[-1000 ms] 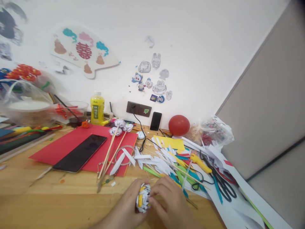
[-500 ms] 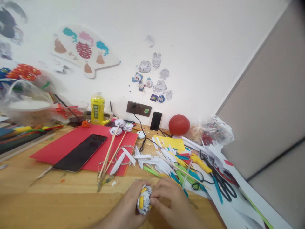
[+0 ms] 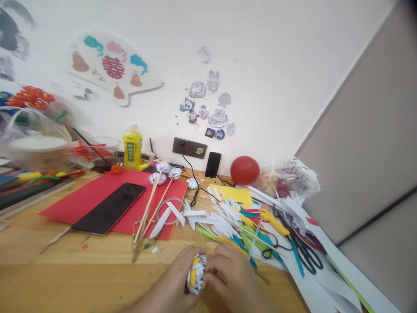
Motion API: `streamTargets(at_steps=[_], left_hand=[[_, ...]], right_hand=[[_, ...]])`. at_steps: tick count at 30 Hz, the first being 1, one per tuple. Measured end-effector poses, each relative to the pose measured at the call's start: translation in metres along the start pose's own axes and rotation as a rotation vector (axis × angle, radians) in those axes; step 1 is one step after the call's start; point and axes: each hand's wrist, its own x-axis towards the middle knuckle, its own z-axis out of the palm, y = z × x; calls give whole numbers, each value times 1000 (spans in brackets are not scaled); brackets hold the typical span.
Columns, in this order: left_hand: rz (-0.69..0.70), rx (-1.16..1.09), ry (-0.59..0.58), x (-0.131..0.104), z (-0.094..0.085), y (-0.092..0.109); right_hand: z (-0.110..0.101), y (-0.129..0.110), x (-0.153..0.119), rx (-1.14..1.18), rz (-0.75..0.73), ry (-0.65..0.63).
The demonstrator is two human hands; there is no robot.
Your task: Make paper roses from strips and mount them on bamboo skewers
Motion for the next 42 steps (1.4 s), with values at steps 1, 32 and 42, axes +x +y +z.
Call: streamTargets(at_steps=[1,32,42], left_hand=[[0,1,4,0,0,0],[-44,-39,-38,2,-1,5],[-179,-480,-141,4,0,1]], right_hand=[[-1,0,0,20,12,-15],[-6,3,2,151,0,-80],[-9,8,2,191,-79,-80]])
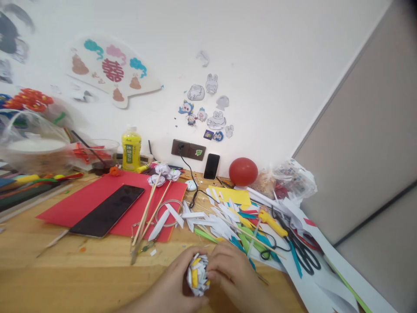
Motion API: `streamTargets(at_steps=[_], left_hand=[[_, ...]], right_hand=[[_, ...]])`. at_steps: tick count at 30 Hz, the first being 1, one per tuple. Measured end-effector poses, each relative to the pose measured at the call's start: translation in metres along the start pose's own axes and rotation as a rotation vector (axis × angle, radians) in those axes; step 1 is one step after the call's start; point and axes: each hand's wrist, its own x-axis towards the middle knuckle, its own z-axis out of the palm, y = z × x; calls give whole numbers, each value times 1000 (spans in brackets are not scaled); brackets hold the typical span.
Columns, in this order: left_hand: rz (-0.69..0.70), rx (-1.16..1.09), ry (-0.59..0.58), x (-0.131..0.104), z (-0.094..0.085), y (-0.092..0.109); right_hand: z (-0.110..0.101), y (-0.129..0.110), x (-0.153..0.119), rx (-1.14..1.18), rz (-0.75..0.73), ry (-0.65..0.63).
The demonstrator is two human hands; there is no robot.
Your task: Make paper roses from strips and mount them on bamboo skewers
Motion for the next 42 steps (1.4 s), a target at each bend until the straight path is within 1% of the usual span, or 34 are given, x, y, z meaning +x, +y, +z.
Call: streamTargets(at_steps=[3,5,6,9,14,19,21,22,25,27,30,33,35,39,42], left_hand=[[-22,-349,-106,2,2,-7],[-17,-492,-168,3,2,-9],[-11,-522,-195,3,2,-8],[-45,-464,-244,3,-2,-1],[-207,-256,-239,1,-7,8],[-223,-238,-291,-1,-8,9],[-247,-229,-282,-2,-9,10],[-258,-233,-271,-1,-10,11],[-250,-288,-225,0,-9,12],[-248,-319,-167,1,-7,15],[-275,-367,-80,4,-3,20],[-279,-381,-45,5,-2,21],[-263,-375,-34,6,-3,18],[-242,-416,-68,5,-4,7],[-237,-438,-106,5,-6,4]], right_hand=[[-6,1,-1,-23,-8,-32],[-8,2,-3,-40,-15,-52],[-8,3,-4,-45,-19,-59],[-7,7,-7,-47,-57,-70],[-7,4,-4,-44,-111,-68],[-11,-3,2,10,-145,-85],[-11,-3,1,62,-113,-74],[-10,-3,0,88,-82,-49],[-7,-5,-3,121,-16,89],[-5,-9,-3,80,-26,150],[-5,-14,-1,-17,-51,137],[-7,-17,1,-68,-44,129],[-8,-17,1,-65,-46,132],[-12,-15,1,-47,-57,91],[-13,-13,1,-47,-71,68]])
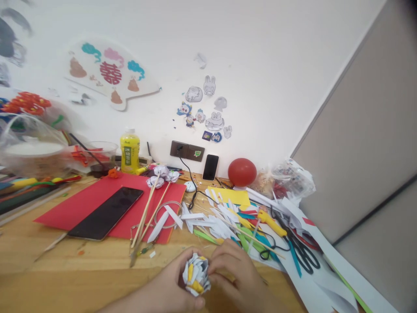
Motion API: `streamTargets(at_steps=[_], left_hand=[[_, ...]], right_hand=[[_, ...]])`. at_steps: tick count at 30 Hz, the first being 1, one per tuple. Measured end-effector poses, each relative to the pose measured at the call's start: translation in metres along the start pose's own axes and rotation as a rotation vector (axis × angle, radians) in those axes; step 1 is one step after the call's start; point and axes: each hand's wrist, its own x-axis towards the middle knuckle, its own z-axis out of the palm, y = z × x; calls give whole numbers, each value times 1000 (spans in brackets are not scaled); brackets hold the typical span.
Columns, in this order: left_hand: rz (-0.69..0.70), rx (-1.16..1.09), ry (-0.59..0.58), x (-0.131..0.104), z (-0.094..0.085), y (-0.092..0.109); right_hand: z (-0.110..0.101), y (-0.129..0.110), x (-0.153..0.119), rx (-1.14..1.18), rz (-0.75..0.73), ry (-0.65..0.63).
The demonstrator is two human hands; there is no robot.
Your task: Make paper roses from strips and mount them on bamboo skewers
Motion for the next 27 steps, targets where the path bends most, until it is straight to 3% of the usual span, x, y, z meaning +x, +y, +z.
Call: streamTargets(at_steps=[4,9,16,23,27], left_hand=[[20,-31,-28,0,1,1],[-27,41,78,2,0,-4],[-92,121,135,0,0,0],[-46,79,162,-9,8,14],[-47,-9,90,-10,11,18]], right_hand=[[2,0,0,-93,-11,23],[13,-2,-1,-282,-102,86],[17,3,-4,95,151,153],[11,-4,0,113,71,112],[12,-4,1,128,71,120]])
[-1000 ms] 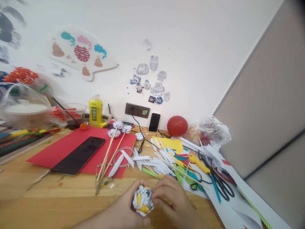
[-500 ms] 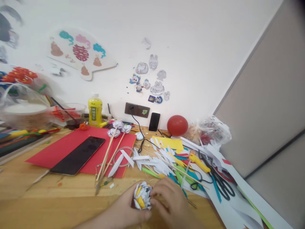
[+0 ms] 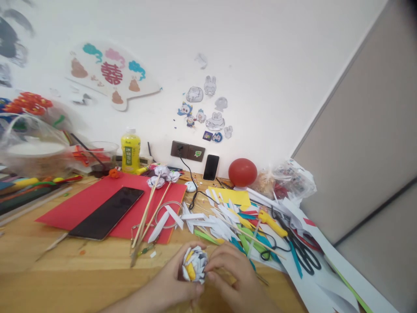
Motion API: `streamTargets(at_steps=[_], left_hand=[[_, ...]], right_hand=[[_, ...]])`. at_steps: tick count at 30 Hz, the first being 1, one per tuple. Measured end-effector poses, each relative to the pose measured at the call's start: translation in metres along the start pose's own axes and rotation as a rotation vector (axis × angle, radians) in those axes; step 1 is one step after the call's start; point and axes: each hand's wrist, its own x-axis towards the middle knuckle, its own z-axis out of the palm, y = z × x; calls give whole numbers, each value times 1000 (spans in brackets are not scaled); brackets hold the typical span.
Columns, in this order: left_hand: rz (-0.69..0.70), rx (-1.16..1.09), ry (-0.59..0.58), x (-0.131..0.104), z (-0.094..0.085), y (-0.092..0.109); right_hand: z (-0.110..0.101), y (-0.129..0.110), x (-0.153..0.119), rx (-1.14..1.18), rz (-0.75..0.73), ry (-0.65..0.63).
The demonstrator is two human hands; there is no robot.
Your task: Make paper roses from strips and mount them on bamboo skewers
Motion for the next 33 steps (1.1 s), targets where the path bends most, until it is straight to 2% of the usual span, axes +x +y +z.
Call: streamTargets(at_steps=[6,9,13,18,22,25,28,30,33], left_hand=[[12,-34,-75,-1,-2,-2],[0,-49,-118,1,-5,-5],[-60,-34,-179,5,-9,-9],[-54,-106,-137,4,-9,-10],[-62,-125,-100,3,-8,-11],[-79,-66,-141,7,-9,-15],[-75,-14,-148,12,-10,-20],[-66,9,-128,13,-10,-23],[-50,34,-95,13,-11,-27]], right_hand=[[-4,1,-1,-95,9,-54],[-8,1,1,-179,-67,-120],[-5,7,1,-302,-213,-131],[0,12,-2,-431,-338,-96],[-3,8,-1,-473,-398,-134],[-6,3,2,-305,-351,-129],[-7,-1,2,-165,-174,-82],[-5,-3,2,-181,-120,-41],[-2,-3,1,-250,-152,-28]])
